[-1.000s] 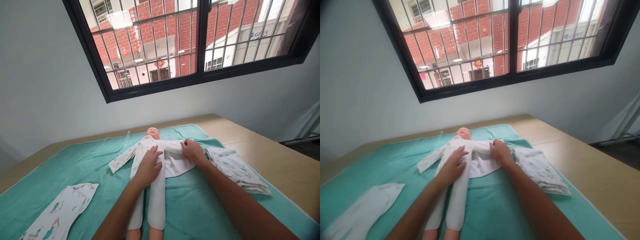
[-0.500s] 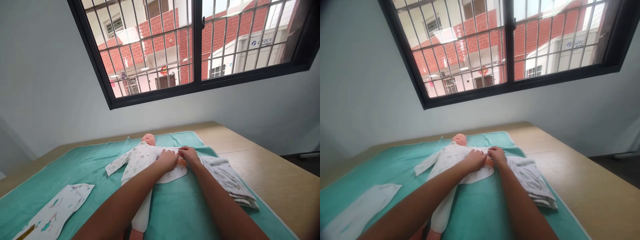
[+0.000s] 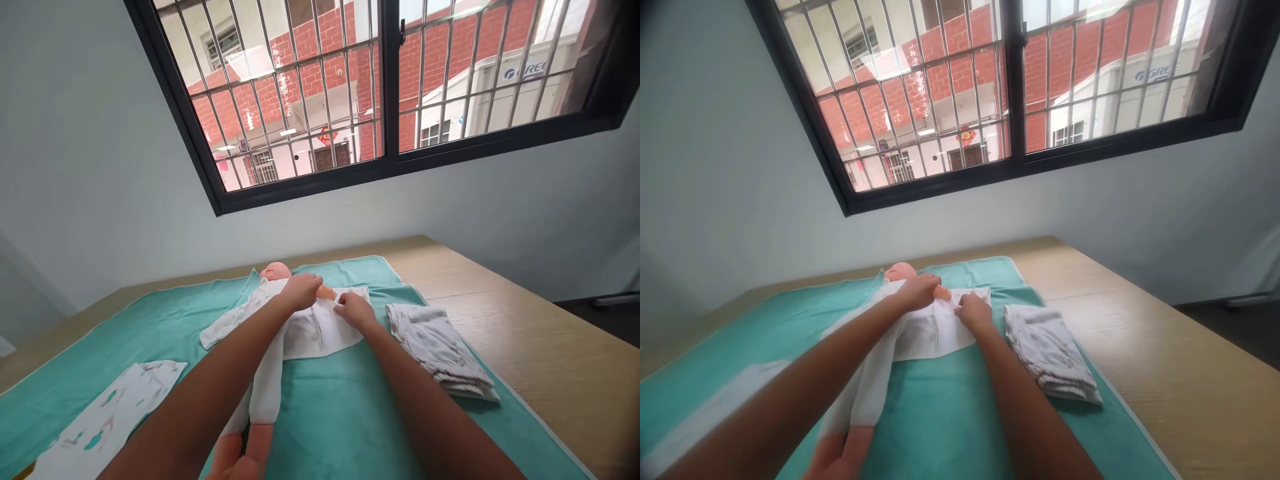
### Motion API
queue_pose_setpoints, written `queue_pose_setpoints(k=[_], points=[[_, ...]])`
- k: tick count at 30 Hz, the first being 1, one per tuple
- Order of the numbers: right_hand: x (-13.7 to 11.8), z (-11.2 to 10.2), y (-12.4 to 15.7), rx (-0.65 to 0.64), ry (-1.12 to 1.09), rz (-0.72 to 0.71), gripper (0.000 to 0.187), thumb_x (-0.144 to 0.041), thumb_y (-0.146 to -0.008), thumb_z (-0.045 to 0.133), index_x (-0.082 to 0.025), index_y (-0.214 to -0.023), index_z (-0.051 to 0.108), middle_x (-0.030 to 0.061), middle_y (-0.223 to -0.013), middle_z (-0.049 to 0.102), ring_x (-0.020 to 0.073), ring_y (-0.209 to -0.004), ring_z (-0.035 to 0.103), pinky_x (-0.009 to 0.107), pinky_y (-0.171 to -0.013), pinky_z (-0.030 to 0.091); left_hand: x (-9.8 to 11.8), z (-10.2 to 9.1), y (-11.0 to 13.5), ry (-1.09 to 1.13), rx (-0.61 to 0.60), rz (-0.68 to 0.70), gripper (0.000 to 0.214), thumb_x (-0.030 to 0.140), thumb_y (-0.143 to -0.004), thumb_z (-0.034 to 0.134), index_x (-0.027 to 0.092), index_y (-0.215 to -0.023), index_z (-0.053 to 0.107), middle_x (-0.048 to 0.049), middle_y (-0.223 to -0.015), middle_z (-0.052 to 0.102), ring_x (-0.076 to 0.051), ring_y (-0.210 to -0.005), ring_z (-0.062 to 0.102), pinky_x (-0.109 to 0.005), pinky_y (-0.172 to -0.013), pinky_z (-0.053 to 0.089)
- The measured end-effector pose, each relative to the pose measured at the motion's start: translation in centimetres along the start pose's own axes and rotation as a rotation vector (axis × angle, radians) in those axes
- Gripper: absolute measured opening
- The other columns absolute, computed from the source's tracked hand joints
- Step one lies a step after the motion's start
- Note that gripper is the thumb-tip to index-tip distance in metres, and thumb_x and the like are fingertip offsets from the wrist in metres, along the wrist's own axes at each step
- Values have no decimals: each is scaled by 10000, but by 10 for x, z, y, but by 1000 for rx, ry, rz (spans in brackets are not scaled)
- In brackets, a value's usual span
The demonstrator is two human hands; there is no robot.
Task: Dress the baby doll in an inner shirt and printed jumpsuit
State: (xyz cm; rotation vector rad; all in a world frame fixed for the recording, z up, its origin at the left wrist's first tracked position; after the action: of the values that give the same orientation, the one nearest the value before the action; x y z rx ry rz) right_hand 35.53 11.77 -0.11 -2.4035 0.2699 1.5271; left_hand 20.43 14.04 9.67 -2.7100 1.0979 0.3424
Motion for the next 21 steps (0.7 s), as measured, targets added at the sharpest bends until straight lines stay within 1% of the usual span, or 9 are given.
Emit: queue_pose_setpoints(k=[2, 4, 6, 8, 12, 15, 18, 21], points=[[-2, -2, 0, -3, -84, -8, 128, -204, -579, 681, -192, -582, 554, 19, -696, 598, 207, -789, 548, 292, -688, 332, 0, 5, -1, 0, -13, -8, 205, 81, -783, 478, 203, -927, 558, -68, -941, 621, -221, -874, 579, -317, -702, 416], [-4, -7, -3, 9, -206, 3, 139, -290, -648, 635, -198, -625, 534, -1, -663, 561, 182, -730, 528, 280, -653, 347, 0, 9, -3, 0, -26, -16, 179, 110, -788, 501, 200, -928, 566, -75, -936, 625, -233, -885, 583, -330, -724, 418], [-4, -14, -5, 21, -354, 32, 193, -384, -709, 572, -206, -683, 501, -15, -645, 529, 161, -659, 508, 272, -605, 366, 0, 12, -4, -3, -36, -24, 154, 151, -788, 537, 197, -930, 572, -82, -942, 631, -245, -897, 585, -342, -741, 418], [-6, -19, -6, 12, -508, 55, 256, -457, -727, 547, -214, -722, 467, -28, -629, 505, 147, -605, 494, 268, -567, 386, 1, 13, -5, -8, -38, -39, 152, 184, -785, 566, 193, -937, 577, -88, -958, 635, -255, -919, 584, -353, -766, 416], [-14, -24, -3, -48, -752, 63, 377, -543, -668, 640, -219, -749, 464, -36, -617, 505, 145, -580, 510, 281, -572, 437, 5, 14, -6, -11, -37, -80, 158, 218, -804, 578, 180, -957, 583, -103, -980, 641, -264, -953, 579, -371, -815, 404], [-20, -25, 1, -66, -859, 67, 438, -588, -638, 683, -223, -762, 474, -39, -607, 507, 148, -567, 516, 291, -573, 451, 12, 16, -6, -4, -51, -96, 179, 258, -796, 611, 173, -952, 588, -107, -971, 647, -274, -946, 586, -385, -826, 403], [-27, -25, 3, -115, -1004, 63, 452, -563, -632, 736, -221, -769, 475, -45, -618, 509, 139, -567, 524, 280, -581, 454, 13, 17, -6, 0, -68, -111, 202, 258, -786, 636, 171, -962, 587, -113, -995, 648, -279, -974, 585, -390, -847, 400], [-34, -24, 4, -184, -1155, 57, 424, -517, -660, 756, -220, -785, 479, -53, -634, 512, 134, -578, 544, 267, -587, 449, 7, 16, -6, -7, -85, -138, 223, 188, -754, 666, 167, -961, 585, -115, -1009, 649, -276, -1011, 580, -385, -882, 384]])
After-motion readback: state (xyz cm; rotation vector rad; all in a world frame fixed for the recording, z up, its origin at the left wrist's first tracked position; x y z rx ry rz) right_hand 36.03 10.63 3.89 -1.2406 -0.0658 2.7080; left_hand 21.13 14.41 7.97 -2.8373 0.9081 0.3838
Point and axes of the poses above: each hand's wrist, its own y-axis away from the middle knuckle, its own z-axis out of the palm, x = y × z, the point moved 5 cm from there along -y, towards the middle knuckle
